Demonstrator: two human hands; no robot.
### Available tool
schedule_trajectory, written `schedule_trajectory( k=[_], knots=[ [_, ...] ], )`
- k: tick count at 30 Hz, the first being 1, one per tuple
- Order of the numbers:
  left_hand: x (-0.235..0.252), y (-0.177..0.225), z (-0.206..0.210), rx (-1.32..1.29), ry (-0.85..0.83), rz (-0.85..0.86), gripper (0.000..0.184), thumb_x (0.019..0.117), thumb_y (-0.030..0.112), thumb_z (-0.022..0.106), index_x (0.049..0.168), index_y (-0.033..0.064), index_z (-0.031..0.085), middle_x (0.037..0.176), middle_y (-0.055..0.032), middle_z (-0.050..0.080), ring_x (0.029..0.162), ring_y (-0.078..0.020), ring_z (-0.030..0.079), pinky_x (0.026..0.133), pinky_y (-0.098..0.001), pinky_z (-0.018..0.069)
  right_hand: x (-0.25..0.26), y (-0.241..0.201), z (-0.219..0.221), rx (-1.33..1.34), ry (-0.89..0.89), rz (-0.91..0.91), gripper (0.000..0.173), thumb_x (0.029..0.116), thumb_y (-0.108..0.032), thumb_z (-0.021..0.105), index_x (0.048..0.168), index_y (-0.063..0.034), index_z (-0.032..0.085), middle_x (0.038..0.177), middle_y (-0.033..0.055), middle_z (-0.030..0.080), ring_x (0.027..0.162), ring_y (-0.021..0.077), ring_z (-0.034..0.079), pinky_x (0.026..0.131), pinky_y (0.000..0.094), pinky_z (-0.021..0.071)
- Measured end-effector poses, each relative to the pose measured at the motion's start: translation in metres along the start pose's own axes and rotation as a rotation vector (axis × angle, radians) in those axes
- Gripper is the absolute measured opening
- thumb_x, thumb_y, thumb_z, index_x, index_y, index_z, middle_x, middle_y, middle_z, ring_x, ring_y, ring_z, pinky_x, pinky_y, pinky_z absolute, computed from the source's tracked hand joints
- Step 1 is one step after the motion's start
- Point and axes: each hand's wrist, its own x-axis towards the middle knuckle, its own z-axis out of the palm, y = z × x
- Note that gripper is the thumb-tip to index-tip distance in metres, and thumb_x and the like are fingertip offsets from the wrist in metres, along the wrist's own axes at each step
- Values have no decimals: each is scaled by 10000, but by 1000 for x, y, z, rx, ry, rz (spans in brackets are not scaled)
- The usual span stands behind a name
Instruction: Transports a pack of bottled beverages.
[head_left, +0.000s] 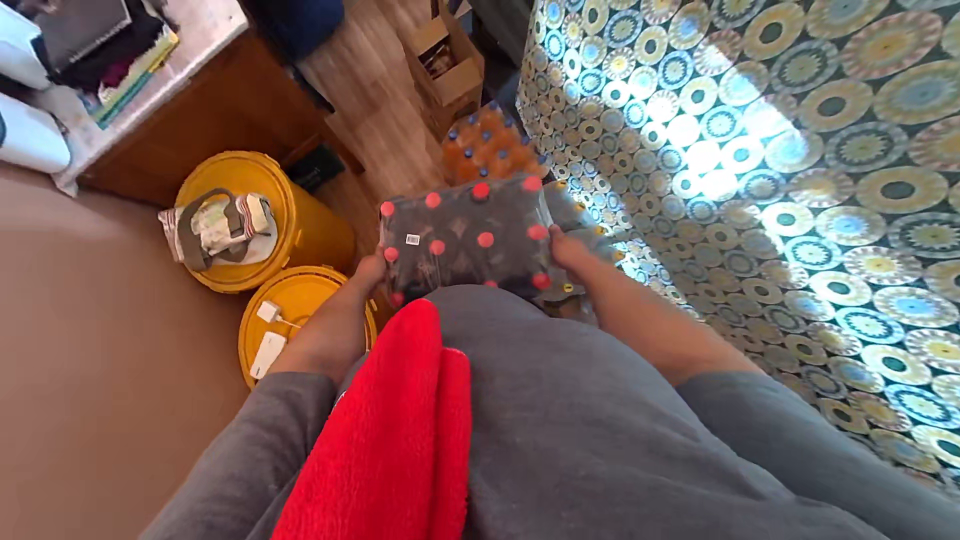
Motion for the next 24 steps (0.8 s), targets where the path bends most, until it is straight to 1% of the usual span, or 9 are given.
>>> schedule_trajectory(
  k=[4, 7, 9, 11, 13, 18, 20, 22, 24],
  knots=[
    [22, 26, -10, 9, 8, -26, 815, 1097, 558, 120, 1270, -84, 591, 1254, -310, 593, 1146, -418, 587, 974, -591, 458, 26, -19, -5, 61, -15, 14, 776, 1124, -481, 115, 1365, 127, 532, 1414, 366, 515, 1356, 485, 489, 1116, 635, 361],
    [37, 73, -19, 117, 4, -42, 833, 1089, 576, 102, 1294, -63, 597, 1319, -307, 584, 1231, -433, 572, 1015, -615, 447, 62, -29, -18, 99, -20, 7, 756, 1130, -457, 125, 1355, 135, 537, 1411, 372, 516, 1362, 493, 483, 1122, 645, 352],
    [50, 110, -29, 232, -21, -20, 794, 1107, 519, 107, 1311, -81, 586, 1342, -310, 575, 1270, -426, 556, 1057, -588, 429, 75, -41, -30, 171, 5, -1, 730, 1135, -443, 157, 1350, 142, 537, 1383, 389, 526, 1336, 517, 495, 1105, 659, 357],
    [68, 142, -33, 237, -11, -2, 809, 1105, 530, 112, 1280, -87, 606, 1316, -316, 590, 1258, -430, 563, 1057, -594, 428, 93, -49, -38, 213, 36, 31, 753, 1128, -480, 154, 1341, 124, 550, 1356, 381, 547, 1296, 518, 525, 1069, 669, 387],
    [78, 170, -32, 213, -13, -13, 817, 1099, 548, 117, 1273, -75, 616, 1326, -313, 586, 1269, -429, 557, 1061, -604, 421, 111, -51, -48, 200, 23, 73, 782, 1120, -505, 129, 1352, 116, 543, 1379, 369, 539, 1307, 509, 521, 1068, 669, 394],
    [97, 235, -40, 258, -83, 21, 812, 1097, 552, 114, 1340, -68, 580, 1392, -306, 552, 1327, -418, 525, 1099, -593, 399, 167, -45, -71, 266, -3, 79, 772, 1117, -518, 141, 1337, 109, 534, 1298, 354, 563, 1176, 465, 575, 997, 627, 445],
    [106, 259, -43, 321, -117, 35, 814, 1098, 543, 102, 1355, -76, 564, 1419, -310, 531, 1350, -415, 509, 1116, -588, 385, 168, -54, -78, 285, 15, 104, 727, 1126, -482, 168, 1344, 103, 540, 1312, 348, 570, 1195, 458, 581, 1010, 623, 450],
    [114, 282, -47, 349, -142, 50, 809, 1101, 535, 103, 1361, -80, 560, 1427, -312, 524, 1357, -422, 499, 1119, -590, 375, 162, -71, -88, 316, -4, 157, 679, 1134, -450, 173, 1396, 84, 501, 1363, 325, 545, 1240, 425, 562, 1035, 588, 441],
    [127, 300, -47, 374, -151, 109, 810, 1100, 537, 98, 1345, -76, 567, 1385, -318, 547, 1303, -436, 532, 1078, -608, 404, 178, -61, -83, 407, 52, 163, 693, 1123, -493, 189, 1403, 53, 511, 1347, 316, 561, 1210, 421, 578, 1001, 603, 461]
  ],
)
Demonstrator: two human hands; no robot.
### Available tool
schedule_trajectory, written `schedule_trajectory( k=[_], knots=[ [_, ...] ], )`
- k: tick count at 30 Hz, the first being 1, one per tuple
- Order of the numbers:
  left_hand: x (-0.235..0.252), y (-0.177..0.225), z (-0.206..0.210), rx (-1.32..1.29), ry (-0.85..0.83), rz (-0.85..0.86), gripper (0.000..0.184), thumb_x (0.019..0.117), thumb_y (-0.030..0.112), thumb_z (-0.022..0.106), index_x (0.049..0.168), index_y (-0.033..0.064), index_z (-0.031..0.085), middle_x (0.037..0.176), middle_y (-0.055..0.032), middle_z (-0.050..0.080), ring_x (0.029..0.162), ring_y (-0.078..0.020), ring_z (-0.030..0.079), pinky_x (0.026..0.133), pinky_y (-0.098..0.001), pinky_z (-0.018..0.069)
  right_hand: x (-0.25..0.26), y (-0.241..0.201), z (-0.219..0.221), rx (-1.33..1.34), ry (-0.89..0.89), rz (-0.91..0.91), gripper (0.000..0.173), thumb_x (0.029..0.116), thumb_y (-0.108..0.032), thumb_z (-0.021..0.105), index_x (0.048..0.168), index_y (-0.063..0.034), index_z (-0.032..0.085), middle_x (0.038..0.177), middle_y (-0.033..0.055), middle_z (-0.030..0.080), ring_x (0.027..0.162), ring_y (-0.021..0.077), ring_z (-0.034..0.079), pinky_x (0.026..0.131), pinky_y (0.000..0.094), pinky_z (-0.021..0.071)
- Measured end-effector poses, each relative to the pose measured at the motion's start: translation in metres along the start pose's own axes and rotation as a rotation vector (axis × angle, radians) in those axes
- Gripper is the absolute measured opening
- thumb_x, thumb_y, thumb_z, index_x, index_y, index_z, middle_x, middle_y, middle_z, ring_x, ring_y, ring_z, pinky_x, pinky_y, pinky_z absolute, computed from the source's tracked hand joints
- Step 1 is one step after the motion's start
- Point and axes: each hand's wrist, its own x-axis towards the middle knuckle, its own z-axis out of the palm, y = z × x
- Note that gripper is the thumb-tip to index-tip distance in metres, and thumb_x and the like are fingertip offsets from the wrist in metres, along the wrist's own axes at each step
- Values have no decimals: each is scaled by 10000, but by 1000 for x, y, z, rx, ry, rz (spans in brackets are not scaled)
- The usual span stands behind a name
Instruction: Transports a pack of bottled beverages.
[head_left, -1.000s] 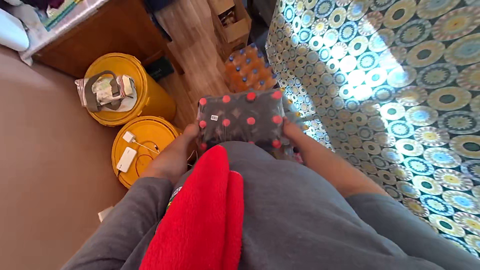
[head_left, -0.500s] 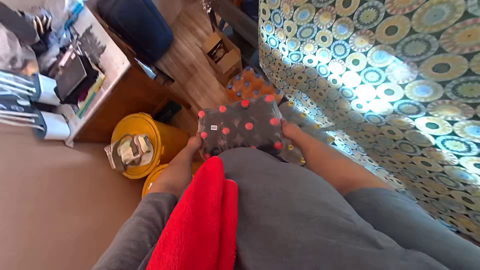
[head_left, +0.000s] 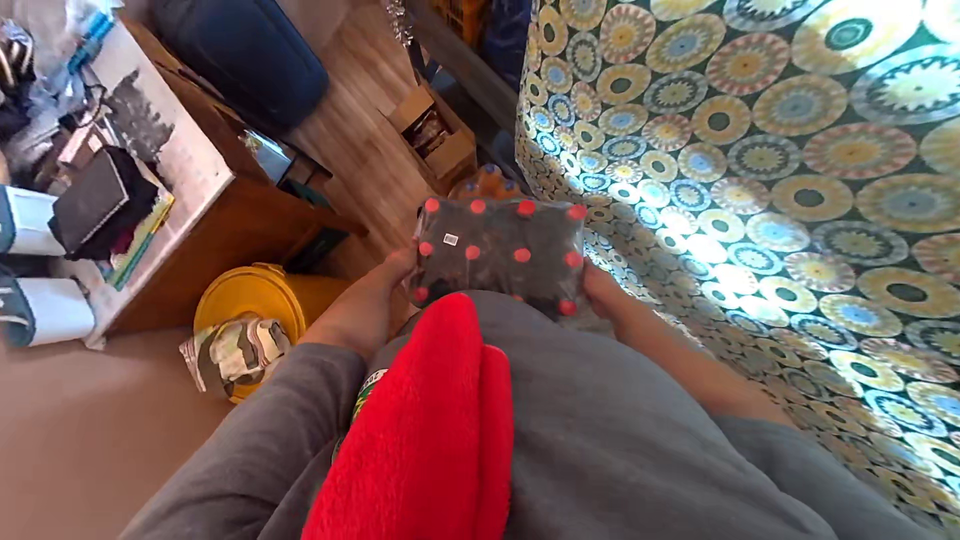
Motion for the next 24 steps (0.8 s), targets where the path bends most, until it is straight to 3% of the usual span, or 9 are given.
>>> schedule_trajectory(
  k=[1, 3, 6, 9, 12, 17, 22, 24],
  knots=[
    [11, 6, -3, 31, 14, 36, 821, 1097, 551, 99, 1308, -76, 585, 1332, -320, 577, 1246, -439, 569, 1036, -614, 441, 6, 2, 1, 32, 30, 13, 713, 1116, -516, 183, 1394, 43, 527, 1332, 313, 572, 1190, 420, 588, 987, 610, 468],
    [26, 33, -22, 128, -63, 57, 812, 1100, 531, 79, 1372, -75, 547, 1407, -321, 532, 1325, -435, 518, 1090, -612, 390, -1, -11, 2, 43, 56, 55, 708, 1125, -488, 161, 1393, 66, 511, 1317, 317, 559, 1158, 407, 579, 986, 581, 455],
    [59, 67, -42, 190, -102, 151, 779, 1112, 500, 92, 1360, -78, 551, 1406, -318, 530, 1327, -432, 512, 1087, -607, 390, -23, -39, 10, 22, 90, 106, 542, 1150, -309, 210, 1455, 73, 444, 1383, 318, 526, 1229, 396, 555, 1049, 551, 426],
    [91, 100, -58, 200, -143, 240, 769, 1110, 513, 119, 1365, -64, 559, 1412, -309, 533, 1327, -427, 517, 1089, -616, 389, -12, -31, 29, 169, 199, 160, 573, 1145, -359, 191, 1385, 70, 486, 1241, 259, 565, 1054, 305, 580, 941, 486, 469],
    [121, 130, -68, 286, -152, 300, 794, 1100, 544, 119, 1340, -58, 577, 1394, -291, 551, 1307, -407, 537, 1076, -603, 411, -2, -26, 47, 301, 260, 183, 598, 1141, -375, 187, 1403, 71, 487, 1296, 280, 568, 1128, 329, 593, 978, 502, 480],
    [156, 168, -73, 437, -178, 404, 800, 1102, 531, 110, 1373, -87, 539, 1431, -318, 513, 1361, -432, 488, 1113, -617, 372, -3, -43, 69, 505, 364, 235, 633, 1137, -418, 187, 1419, 65, 485, 1335, 300, 560, 1190, 372, 585, 1002, 535, 473],
    [187, 191, -67, 572, -194, 424, 812, 1098, 538, 85, 1358, -74, 551, 1377, -299, 557, 1302, -408, 535, 1083, -586, 405, 16, -36, 88, 527, 402, 332, 751, 1120, -504, 134, 1370, 85, 527, 1330, 334, 558, 1211, 439, 568, 1014, 617, 433],
    [200, 195, -66, 616, -203, 434, 816, 1096, 541, 80, 1385, -74, 533, 1415, -312, 528, 1344, -427, 503, 1104, -605, 382, 17, -44, 91, 466, 379, 379, 760, 1121, -496, 119, 1406, 96, 501, 1407, 355, 521, 1315, 470, 522, 1083, 640, 392]
  ],
)
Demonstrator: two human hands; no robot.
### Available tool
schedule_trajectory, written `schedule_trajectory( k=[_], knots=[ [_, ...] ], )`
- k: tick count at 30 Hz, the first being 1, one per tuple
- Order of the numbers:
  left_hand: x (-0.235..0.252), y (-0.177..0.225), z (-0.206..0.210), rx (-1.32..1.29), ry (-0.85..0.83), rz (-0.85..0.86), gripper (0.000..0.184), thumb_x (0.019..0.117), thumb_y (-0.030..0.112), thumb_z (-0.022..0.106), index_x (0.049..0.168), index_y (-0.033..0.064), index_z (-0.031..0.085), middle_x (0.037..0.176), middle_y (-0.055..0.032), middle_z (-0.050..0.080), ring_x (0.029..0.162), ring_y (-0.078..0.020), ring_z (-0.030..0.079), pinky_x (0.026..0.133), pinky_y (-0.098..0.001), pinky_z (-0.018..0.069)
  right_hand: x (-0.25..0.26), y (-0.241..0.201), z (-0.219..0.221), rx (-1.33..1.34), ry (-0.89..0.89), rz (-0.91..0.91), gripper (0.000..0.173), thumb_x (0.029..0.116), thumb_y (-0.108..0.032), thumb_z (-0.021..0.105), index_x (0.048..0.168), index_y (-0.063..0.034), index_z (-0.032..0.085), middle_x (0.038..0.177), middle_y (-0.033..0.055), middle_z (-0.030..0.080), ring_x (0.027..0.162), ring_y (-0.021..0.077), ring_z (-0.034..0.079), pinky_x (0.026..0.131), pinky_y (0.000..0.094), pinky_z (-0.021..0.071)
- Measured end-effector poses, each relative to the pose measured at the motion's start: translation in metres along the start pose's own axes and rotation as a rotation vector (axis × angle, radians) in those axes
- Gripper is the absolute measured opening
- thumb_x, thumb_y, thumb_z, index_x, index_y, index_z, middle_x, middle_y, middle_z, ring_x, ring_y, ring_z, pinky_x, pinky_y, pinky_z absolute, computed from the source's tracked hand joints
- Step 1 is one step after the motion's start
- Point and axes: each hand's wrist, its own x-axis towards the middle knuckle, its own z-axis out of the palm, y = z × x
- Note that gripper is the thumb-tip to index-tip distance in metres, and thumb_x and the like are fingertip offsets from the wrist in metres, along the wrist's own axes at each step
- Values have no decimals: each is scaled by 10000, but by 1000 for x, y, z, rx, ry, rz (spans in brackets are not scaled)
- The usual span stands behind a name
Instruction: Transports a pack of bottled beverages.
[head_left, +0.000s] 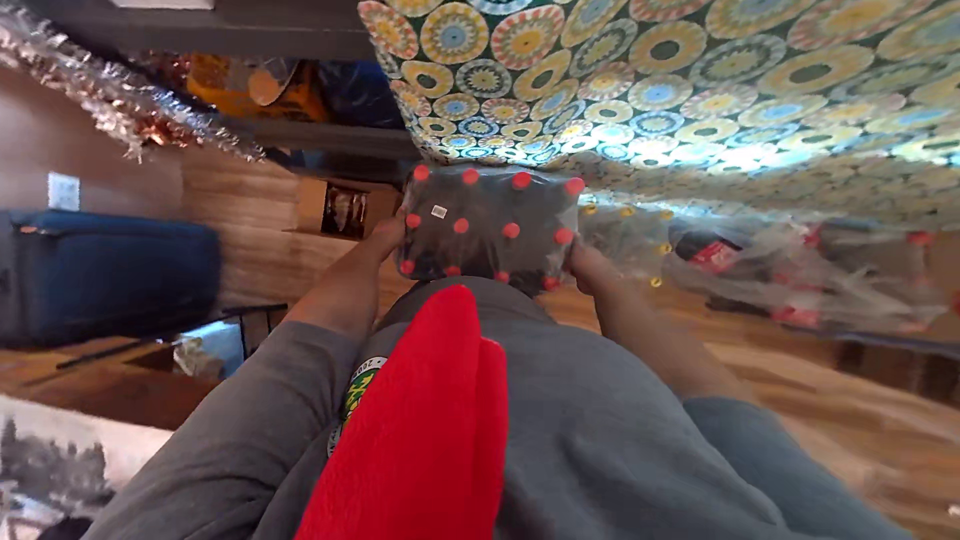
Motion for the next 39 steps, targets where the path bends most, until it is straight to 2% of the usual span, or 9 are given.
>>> schedule_trajectory(
  k=[5, 9, 12, 15, 19, 22, 28, 33, 39],
  knots=[
    [36, -6, -7, -41, 31, -32, 807, 1092, 562, 95, 1381, -40, 546, 1386, -298, 539, 1281, -417, 535, 1051, -593, 424, 5, -21, 9, -114, 7, -98, 571, 1149, -331, 203, 1476, 71, 443, 1473, 350, 473, 1397, 494, 445, 1131, 663, 344],
    [48, -8, -14, -43, 4, -26, 804, 1086, 587, 124, 1440, -34, 493, 1427, -314, 509, 1326, -444, 506, 1070, -627, 411, -10, -39, 9, -155, 15, -16, 608, 1150, -329, 185, 1404, 132, 489, 1437, 366, 504, 1376, 504, 473, 1121, 653, 355],
    [44, -8, -23, 106, 17, 58, 731, 1112, 516, 162, 1448, -50, 480, 1461, -325, 483, 1377, -458, 466, 1114, -638, 364, -24, -33, 5, -7, 110, 19, 536, 1132, -356, 334, 1402, 69, 520, 1385, 335, 551, 1317, 479, 526, 1080, 651, 397],
    [44, -13, -46, 247, 109, 187, 570, 1118, 433, 307, 1388, -3, 557, 1408, -260, 561, 1345, -414, 515, 1118, -609, 388, -38, -16, -15, -190, 123, -22, 495, 1092, -293, 440, 1473, 19, 484, 1446, 324, 513, 1361, 496, 488, 1087, 696, 393],
    [37, -33, -74, 320, 5, 201, 540, 1113, 418, 370, 1401, -9, 533, 1369, -285, 578, 1308, -436, 545, 1091, -644, 400, -51, 20, -41, -256, 53, 2, 423, 1096, -276, 450, 1357, 20, 603, 1346, 307, 601, 1297, 493, 546, 1053, 714, 396],
    [13, -61, -75, 394, -39, 176, 502, 1111, 370, 405, 1364, -37, 555, 1338, -304, 586, 1277, -454, 556, 1076, -651, 406, -63, 58, -50, -232, 86, -56, 401, 1097, -271, 463, 1272, 34, 655, 1265, 329, 634, 1227, 516, 585, 1022, 733, 414],
    [-39, -122, -35, 697, -204, 89, 555, 1113, 408, 349, 1398, -26, 545, 1461, -271, 514, 1395, -431, 459, 1142, -624, 349, -117, 152, -63, -191, 11, -11, 436, 1106, -305, 451, 1346, 32, 588, 1267, 314, 638, 1210, 498, 607, 1016, 712, 439],
    [-77, -101, 20, 637, -208, 51, 543, 1090, 420, 424, 1379, -21, 553, 1398, -275, 560, 1328, -419, 527, 1099, -622, 402, -148, 270, -72, -136, 16, 107, 376, 1093, -286, 486, 1282, 7, 628, 1207, 293, 664, 1159, 468, 635, 986, 677, 469],
    [-110, -11, 88, 683, -163, 308, 510, 1108, 375, 411, 1381, -33, 554, 1361, -291, 581, 1307, -427, 544, 1109, -600, 392, -215, 370, -88, -31, -6, 330, 448, 1099, -282, 469, 1424, 21, 528, 1410, 303, 557, 1342, 446, 527, 1108, 631, 390]
  ],
)
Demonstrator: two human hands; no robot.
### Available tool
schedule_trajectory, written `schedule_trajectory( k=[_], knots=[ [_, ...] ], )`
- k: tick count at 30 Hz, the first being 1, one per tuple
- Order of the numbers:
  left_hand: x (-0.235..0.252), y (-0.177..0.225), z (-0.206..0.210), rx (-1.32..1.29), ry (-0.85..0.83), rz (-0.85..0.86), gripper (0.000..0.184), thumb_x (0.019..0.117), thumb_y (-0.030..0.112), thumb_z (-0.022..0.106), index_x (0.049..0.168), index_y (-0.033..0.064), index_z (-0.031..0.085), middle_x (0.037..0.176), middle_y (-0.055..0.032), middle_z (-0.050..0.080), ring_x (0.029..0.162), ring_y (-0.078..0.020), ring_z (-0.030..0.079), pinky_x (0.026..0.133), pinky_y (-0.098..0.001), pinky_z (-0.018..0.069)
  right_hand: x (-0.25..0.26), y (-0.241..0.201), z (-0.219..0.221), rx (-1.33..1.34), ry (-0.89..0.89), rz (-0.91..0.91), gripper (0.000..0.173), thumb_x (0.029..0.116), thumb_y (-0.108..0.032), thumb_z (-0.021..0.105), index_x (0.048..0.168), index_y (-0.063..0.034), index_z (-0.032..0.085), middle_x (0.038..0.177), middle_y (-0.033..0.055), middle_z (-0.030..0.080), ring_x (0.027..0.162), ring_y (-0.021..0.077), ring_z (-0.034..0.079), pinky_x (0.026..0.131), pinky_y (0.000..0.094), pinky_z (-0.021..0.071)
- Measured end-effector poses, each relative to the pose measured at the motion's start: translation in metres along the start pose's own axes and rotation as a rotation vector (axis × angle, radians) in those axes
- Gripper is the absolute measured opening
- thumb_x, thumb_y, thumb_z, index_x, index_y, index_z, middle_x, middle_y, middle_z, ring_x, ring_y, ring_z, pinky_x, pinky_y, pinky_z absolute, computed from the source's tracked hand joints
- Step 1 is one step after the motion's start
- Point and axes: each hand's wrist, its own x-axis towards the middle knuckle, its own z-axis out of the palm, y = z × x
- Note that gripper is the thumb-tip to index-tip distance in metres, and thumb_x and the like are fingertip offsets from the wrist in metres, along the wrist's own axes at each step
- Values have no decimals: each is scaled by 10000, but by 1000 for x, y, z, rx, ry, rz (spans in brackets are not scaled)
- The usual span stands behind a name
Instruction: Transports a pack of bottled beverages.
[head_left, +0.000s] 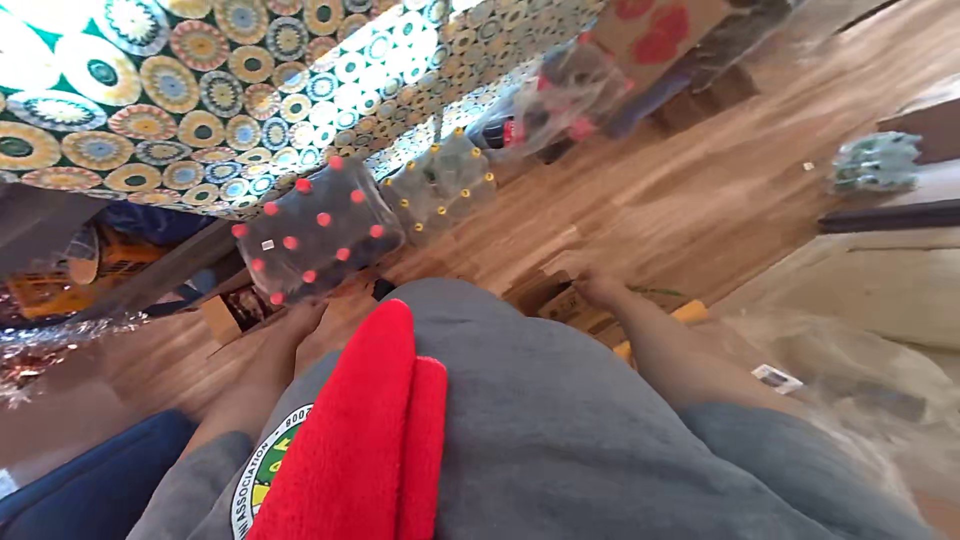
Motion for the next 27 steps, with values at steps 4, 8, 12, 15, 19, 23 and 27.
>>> schedule_trajectory(
  k=[4, 8, 12, 15, 19, 23, 27],
  knots=[
    [-11, 81, 3, -1, 10, 101, 459, 1115, 322, 421, 1358, -43, 559, 1340, -291, 590, 1289, -413, 556, 1108, -586, 390, 2, 54, 4, 9, -9, -4, 488, 1105, -282, 453, 1462, 50, 485, 1472, 306, 507, 1395, 443, 480, 1154, 609, 354],
    [-16, 114, 26, 73, -68, 185, 462, 1107, 344, 438, 1351, -27, 565, 1315, -275, 607, 1259, -394, 579, 1089, -574, 417, 10, 78, 10, 74, -3, -22, 468, 1111, -284, 436, 1443, 38, 505, 1440, 298, 538, 1367, 430, 513, 1137, 609, 376],
    [-4, 103, 49, 195, -174, 170, 515, 1092, 396, 442, 1405, 0, 545, 1382, -255, 581, 1316, -391, 547, 1117, -587, 397, 5, 77, 11, 136, -43, -22, 459, 1117, -273, 413, 1454, 28, 496, 1463, 279, 526, 1388, 400, 498, 1152, 580, 362],
    [-2, 93, 55, 258, -200, 107, 544, 1082, 407, 464, 1438, -2, 515, 1429, -254, 550, 1357, -395, 515, 1138, -590, 376, 11, 84, 20, 163, -48, -29, 451, 1112, -271, 424, 1453, 16, 497, 1446, 268, 545, 1376, 389, 512, 1144, 575, 375],
    [-12, 99, 47, 341, -174, 64, 554, 1077, 422, 472, 1428, -2, 531, 1456, -254, 528, 1378, -398, 493, 1146, -592, 365, 21, 96, 28, 160, -68, -47, 444, 1110, -263, 428, 1442, 21, 509, 1456, 271, 535, 1390, 394, 498, 1148, 581, 368],
    [-7, 106, 45, 349, -150, 135, 561, 1091, 429, 430, 1435, -6, 515, 1421, -256, 554, 1343, -393, 529, 1127, -591, 390, 19, 96, 24, 158, -85, -16, 454, 1117, -268, 406, 1451, 25, 496, 1467, 273, 523, 1396, 390, 492, 1148, 568, 370],
    [-97, 176, 32, 492, -167, 253, 454, 1131, 237, 366, 1455, -65, 466, 1454, -285, 519, 1360, -397, 510, 1137, -506, 383, 15, 85, 19, 227, -61, -12, 467, 1119, -266, 422, 1444, 62, 495, 1456, 302, 521, 1387, 422, 493, 1146, 581, 363]
  ],
)
